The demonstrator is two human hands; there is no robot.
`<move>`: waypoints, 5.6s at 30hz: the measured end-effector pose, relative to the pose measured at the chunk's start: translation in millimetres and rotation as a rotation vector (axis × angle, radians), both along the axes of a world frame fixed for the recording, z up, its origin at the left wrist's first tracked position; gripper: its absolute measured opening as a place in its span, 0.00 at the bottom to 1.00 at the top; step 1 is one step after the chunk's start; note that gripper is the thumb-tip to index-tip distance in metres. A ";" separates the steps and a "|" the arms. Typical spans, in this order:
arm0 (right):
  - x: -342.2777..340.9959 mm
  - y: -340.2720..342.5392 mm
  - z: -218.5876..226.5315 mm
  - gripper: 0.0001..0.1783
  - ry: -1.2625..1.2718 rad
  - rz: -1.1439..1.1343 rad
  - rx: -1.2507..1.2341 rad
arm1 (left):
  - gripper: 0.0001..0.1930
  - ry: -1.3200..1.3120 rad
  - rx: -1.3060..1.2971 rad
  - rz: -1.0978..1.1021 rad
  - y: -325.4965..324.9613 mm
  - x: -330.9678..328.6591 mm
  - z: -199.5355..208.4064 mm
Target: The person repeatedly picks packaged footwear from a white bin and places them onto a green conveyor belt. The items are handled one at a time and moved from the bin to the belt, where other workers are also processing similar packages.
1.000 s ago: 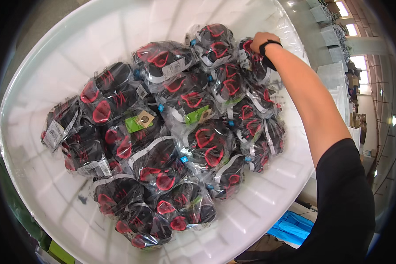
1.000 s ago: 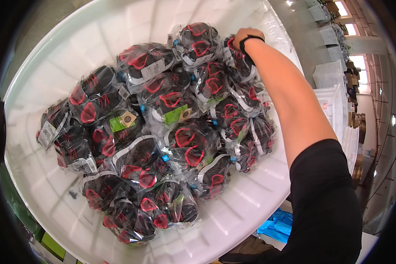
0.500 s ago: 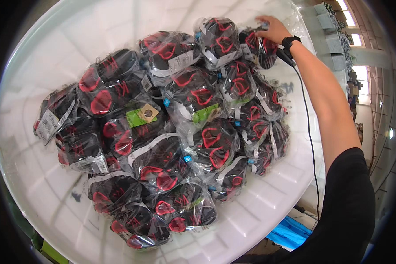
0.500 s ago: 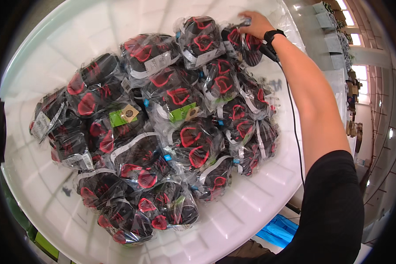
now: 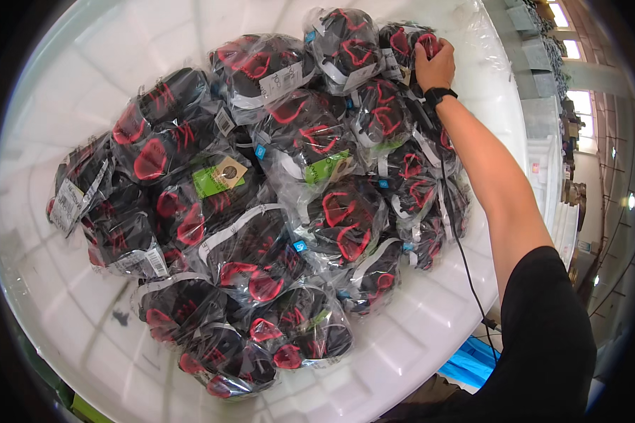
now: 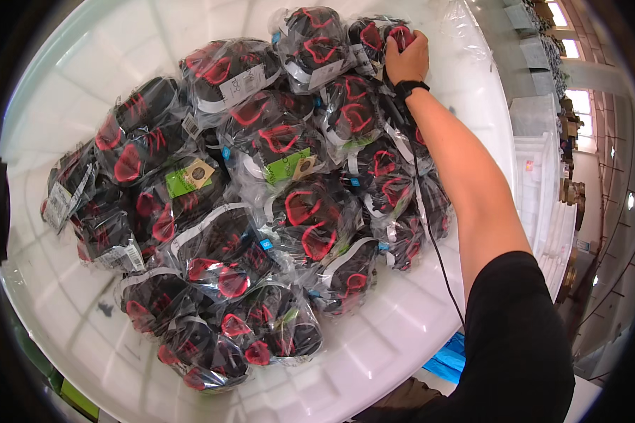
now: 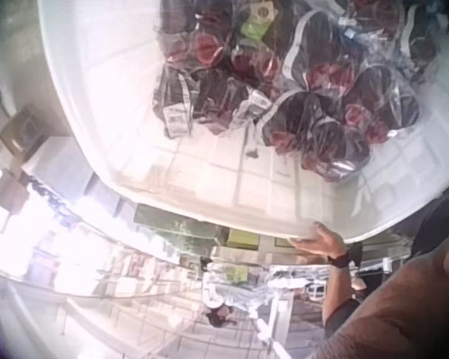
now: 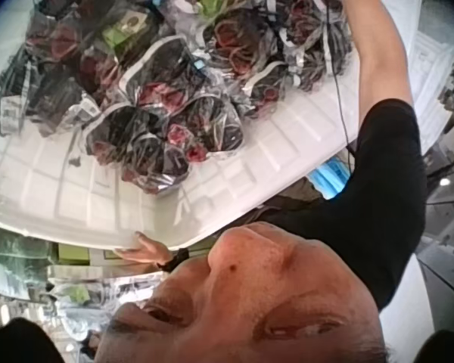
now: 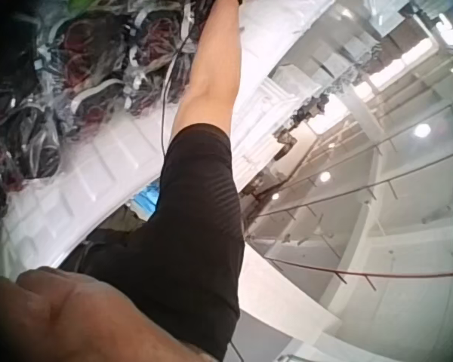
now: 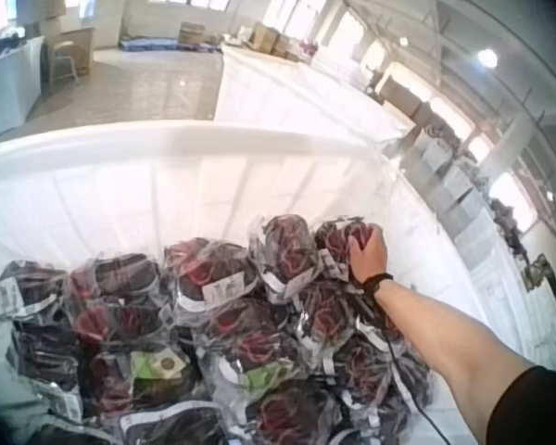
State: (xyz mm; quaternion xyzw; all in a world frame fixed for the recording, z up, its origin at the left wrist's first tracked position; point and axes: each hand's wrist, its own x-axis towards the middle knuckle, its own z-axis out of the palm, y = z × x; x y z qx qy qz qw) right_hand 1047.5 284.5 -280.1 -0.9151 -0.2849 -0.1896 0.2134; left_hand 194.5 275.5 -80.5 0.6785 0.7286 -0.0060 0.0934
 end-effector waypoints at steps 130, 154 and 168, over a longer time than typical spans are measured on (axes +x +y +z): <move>-331.7 -185.1 261.7 0.16 1.603 0.689 0.689 | 0.21 -0.974 -0.093 0.117 -376.9 -203.3 121.6; -570.4 -274.8 190.5 0.12 0.353 1.222 -0.044 | 0.25 -0.168 0.540 0.585 -435.7 -387.9 102.4; -569.8 -275.9 187.8 0.12 0.326 1.216 -0.082 | 0.33 -0.489 0.340 1.238 -539.2 -576.7 60.9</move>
